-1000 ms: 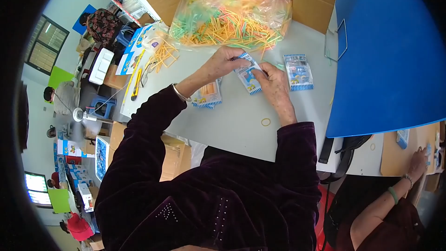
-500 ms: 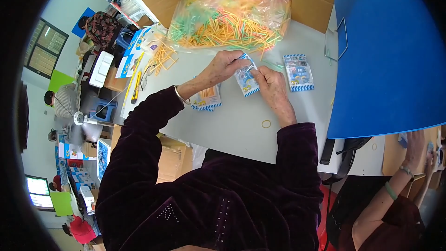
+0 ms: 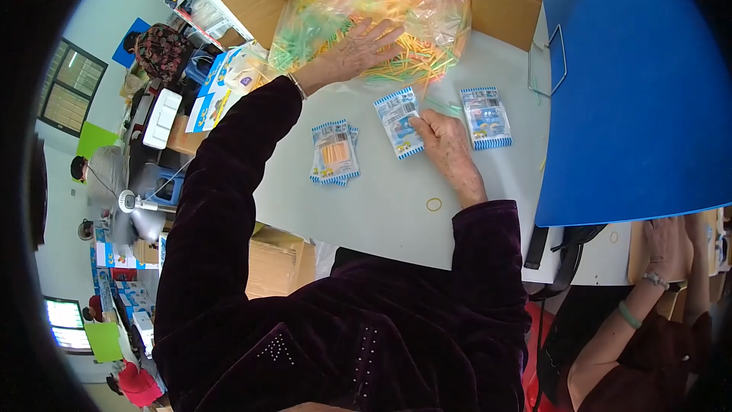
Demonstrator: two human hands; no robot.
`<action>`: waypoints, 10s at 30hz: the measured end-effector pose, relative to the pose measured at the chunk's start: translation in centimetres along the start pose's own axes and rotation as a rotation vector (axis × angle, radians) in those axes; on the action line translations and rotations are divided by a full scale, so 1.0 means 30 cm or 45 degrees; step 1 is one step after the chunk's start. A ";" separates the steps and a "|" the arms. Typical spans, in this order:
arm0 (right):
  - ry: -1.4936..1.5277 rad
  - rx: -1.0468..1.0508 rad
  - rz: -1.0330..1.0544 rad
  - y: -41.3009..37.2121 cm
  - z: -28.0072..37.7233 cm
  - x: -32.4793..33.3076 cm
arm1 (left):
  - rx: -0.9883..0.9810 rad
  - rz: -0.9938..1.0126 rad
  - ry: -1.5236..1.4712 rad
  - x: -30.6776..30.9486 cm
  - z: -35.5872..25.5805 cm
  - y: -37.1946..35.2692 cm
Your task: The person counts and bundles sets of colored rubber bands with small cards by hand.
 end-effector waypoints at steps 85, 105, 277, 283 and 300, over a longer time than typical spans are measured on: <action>0.540 -0.316 0.119 -0.014 0.028 0.066 | 1.123 -0.739 -3.315 0.227 -0.044 0.016; 0.481 -0.297 0.163 -0.022 0.106 0.065 | 1.072 -0.613 -3.197 0.279 -0.070 -0.049; 0.855 -0.491 -0.226 0.002 -0.043 0.158 | 0.628 -0.182 -0.843 -0.033 -0.007 -0.004; 0.954 -0.567 -0.126 -0.006 -0.040 0.098 | 0.505 -0.119 -0.796 -0.053 -0.062 0.024; 0.980 -0.617 -0.026 -0.014 -0.039 0.075 | 0.448 0.104 -0.578 -0.064 -0.079 0.055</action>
Point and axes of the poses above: each hand's wrist, its own y-axis towards the middle knuckle, its own x-axis out of the back of the hand, z = x × y, the point moved 5 cm from there along y, towards the middle knuckle, and after that the axes turned 3 degrees about -y, right-handed, at the moved point
